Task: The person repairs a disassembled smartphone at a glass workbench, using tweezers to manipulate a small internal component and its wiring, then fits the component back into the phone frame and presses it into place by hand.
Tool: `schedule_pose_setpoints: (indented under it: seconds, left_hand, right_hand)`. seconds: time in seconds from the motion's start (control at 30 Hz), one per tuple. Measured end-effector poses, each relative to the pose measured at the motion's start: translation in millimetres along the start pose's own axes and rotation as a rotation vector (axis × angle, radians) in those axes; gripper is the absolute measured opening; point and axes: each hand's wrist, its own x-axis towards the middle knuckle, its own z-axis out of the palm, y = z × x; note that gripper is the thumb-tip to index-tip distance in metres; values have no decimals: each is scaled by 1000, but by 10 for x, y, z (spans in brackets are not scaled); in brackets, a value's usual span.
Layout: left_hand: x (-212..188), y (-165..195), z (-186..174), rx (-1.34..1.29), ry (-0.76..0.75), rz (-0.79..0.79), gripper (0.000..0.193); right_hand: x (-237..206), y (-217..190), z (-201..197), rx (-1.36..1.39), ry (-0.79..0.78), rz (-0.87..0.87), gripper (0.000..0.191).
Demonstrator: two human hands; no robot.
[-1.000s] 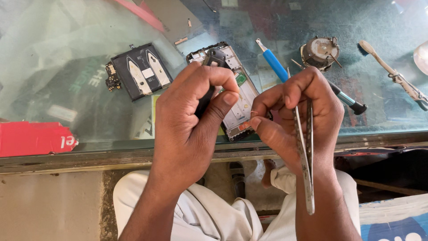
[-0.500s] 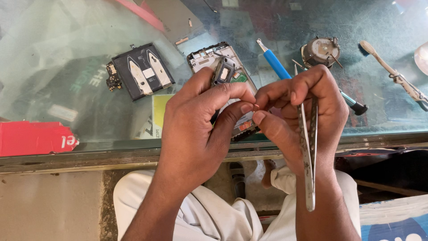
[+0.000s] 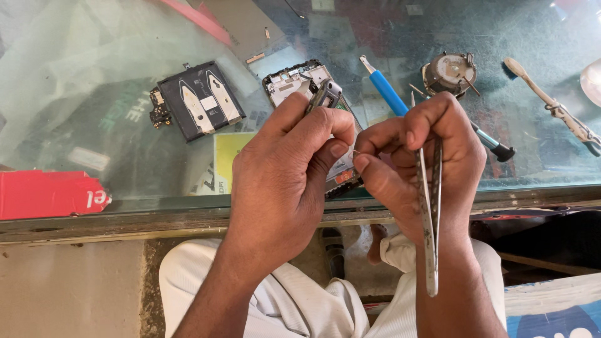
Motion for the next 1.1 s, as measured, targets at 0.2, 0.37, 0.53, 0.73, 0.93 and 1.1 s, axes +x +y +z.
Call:
schedule_pose_setpoints:
  seconds: [0.2,0.37,0.53,0.73,0.93,1.1]
  left_hand:
    - [-18,4,0,-38,-9,0,17]
    - [-27,-33,-84,-221,-114,33,14]
    - [-30,-63,-144,-304,-119,9,9]
    - [4,-24,-120,-276,-1,-20,4]
    - [20,40,-113,-152,93,-70,12]
    - [46,51,-132,-232,118,-51,35]
  right_hand:
    - [14,-13,15,-103,-15,5,39]
    - [60,-17,56,-95,127,-46,39]
    - [63,-12,62,-71,181,-62,38]
    - [20,20,26,-28,112,-96,40]
    - [9,26,23,-13,88,-118,43]
    - [44,-33,69,-145,56,-56,43]
